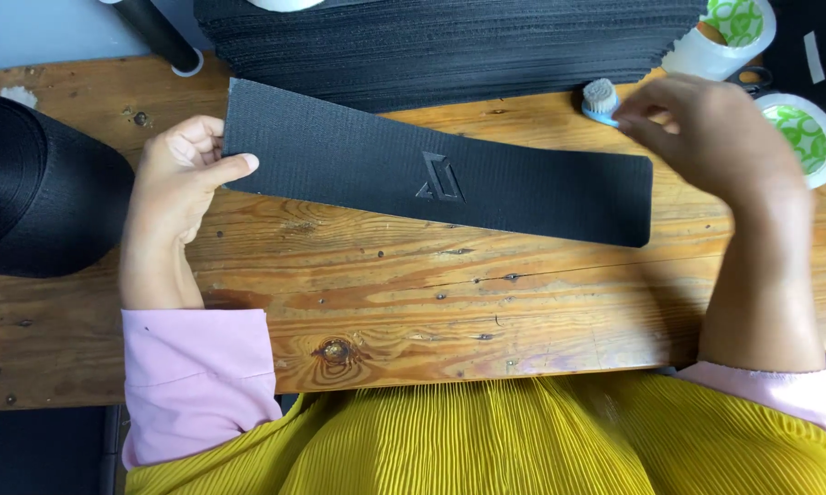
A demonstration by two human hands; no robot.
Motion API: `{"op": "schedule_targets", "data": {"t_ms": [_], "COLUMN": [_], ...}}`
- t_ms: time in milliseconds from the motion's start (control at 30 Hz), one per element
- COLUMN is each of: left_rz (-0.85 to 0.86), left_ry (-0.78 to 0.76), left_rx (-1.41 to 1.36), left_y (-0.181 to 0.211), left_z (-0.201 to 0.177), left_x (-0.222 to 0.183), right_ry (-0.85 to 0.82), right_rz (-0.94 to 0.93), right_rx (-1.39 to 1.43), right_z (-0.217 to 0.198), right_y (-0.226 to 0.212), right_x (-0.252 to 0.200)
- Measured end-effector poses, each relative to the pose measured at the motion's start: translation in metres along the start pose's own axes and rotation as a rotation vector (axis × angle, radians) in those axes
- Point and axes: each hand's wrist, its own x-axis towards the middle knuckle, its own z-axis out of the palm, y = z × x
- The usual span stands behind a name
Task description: Applying adhesive to a black material strip with a spatula, folding it, and trimming the excess with scissors.
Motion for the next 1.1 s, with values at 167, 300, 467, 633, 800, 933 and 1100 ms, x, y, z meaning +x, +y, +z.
{"op": "schedule_targets", "data": {"t_ms": [167,300,467,633,800,933,1100], "left_rz": [0.043,0.026,0.036,0.054,0.085,0.089,0.135], "left_ry": [0.030,0.043,0.025,0.039,-0.007,-0.009,0.073], "left_rx": [-0.025,-0.089,-0.068,-0.012,-0.050,-0.070,-0.263], "left_y": [-0.006,-0.006,0.001,0.015,0.012,0.008,-0.019], "left_z": [0.006,0.011,0.015,0.021,0.026,0.028,0.029], "left_x": [0.004,0.004,0.001,-0.007,-0.007,-0.006,0.008], "right_ry": [0.070,-0.016,-0.151,-0.244,-0.256,-0.356,-0.231], "right_rz": [-0.394,-0.503,-0.459,-0.399,-0.364,-0.373,-0.225], "right_rx": [0.021,0.125,0.231,0.341,0.598,0.692,0.720], "right_z": [0.036,0.070,0.093,0.092,0.106,0.120,0.129], "right_y": [-0.068,-0.103,-0.112,-0.132,-0.130,-0.135,-0.134], "right_x": [0.044,0.076,0.097,0.109,0.124,0.123,0.125]}}
